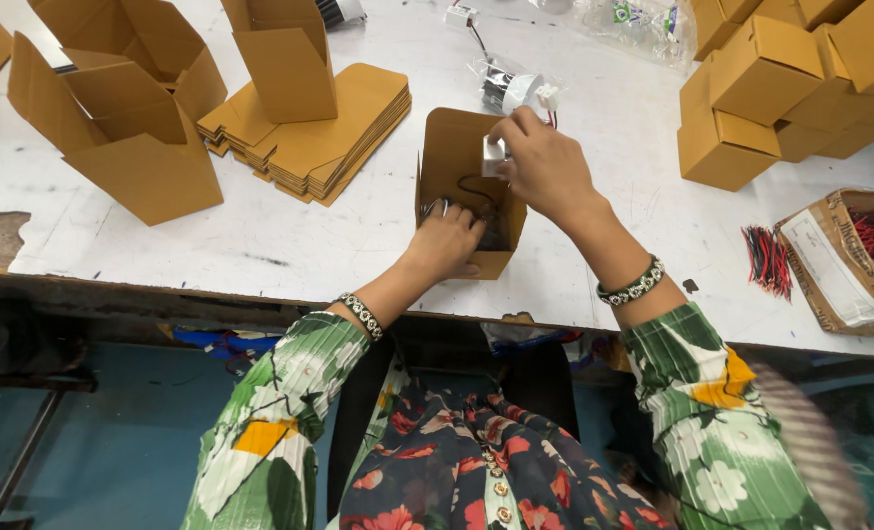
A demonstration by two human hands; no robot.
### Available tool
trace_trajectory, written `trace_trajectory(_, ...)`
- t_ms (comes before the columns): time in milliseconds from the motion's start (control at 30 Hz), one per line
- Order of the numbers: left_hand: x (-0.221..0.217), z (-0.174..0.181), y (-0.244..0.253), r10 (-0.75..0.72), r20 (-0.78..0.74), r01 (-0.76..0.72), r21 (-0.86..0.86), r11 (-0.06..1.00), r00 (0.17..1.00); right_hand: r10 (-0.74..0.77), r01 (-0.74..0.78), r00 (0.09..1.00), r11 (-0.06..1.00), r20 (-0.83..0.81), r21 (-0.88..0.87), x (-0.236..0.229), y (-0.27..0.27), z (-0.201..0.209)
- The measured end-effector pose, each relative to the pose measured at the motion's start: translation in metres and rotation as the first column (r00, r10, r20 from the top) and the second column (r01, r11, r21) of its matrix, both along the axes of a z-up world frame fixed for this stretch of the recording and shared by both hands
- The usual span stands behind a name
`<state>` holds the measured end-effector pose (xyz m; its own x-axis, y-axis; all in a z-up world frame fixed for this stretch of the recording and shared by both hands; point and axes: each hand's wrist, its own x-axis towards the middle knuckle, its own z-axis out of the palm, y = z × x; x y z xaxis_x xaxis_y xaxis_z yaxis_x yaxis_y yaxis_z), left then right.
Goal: The person folds flat cardboard pieces into small boxes by hand, then places a packaged white cylindrical object with wires into each box and closes the flaps. The person repeats this process for several boxes on a white workbench.
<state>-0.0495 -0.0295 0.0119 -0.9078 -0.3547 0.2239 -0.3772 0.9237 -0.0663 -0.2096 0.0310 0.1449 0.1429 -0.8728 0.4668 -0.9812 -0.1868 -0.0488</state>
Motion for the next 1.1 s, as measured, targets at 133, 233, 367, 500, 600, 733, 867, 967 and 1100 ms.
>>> trace_trajectory(133,0.009,0.009,0.023,0.057,-0.086,-0.06,-0.031,0.998,0.995,0.033,-0.03,0.998,0.998,0.051,-0.052,0.011,0.017,0.003)
trace_trajectory(233,0.03,0.024,0.04,-0.042,-0.46,0.056,0.018,0.998,0.887,0.126,-0.07,0.936,0.981,0.327,-0.179,0.012,0.024,0.003)
trace_trajectory(367,0.072,0.044,0.048,0.075,-0.679,0.074,0.187,0.98,0.731,0.165,-0.129,0.902,0.985,0.4,-0.114,0.008,0.018,-0.005)
trace_trajectory(500,0.096,0.058,0.03,0.272,-0.776,-0.024,0.315,0.949,0.568,0.289,-0.268,0.936,0.955,0.198,-0.127,0.017,-0.005,-0.021)
trace_trajectory(600,0.095,0.054,0.025,0.391,-0.711,0.042,0.508,0.86,0.585,0.353,-0.352,0.935,0.926,-0.02,-0.136,0.034,-0.022,-0.033)
trace_trajectory(733,0.089,0.04,0.022,0.441,-0.648,0.059,0.6,0.798,0.622,0.4,-0.411,0.908,0.908,-0.124,-0.08,0.04,-0.03,-0.04)
trace_trajectory(867,0.082,0.029,0.011,0.561,-0.559,0.028,0.723,0.69,0.611,0.5,-0.501,0.865,0.863,-0.039,-0.058,0.026,-0.023,-0.045)
trace_trajectory(967,0.071,0.027,0.004,0.576,-0.558,-0.012,0.712,0.702,0.598,0.519,-0.515,0.839,0.854,-0.165,0.068,0.022,-0.022,-0.049)
trace_trajectory(1100,0.068,0.021,0.004,0.606,-0.543,-0.046,0.721,0.691,0.582,0.508,-0.493,0.847,0.861,-0.159,0.125,0.029,-0.032,-0.052)
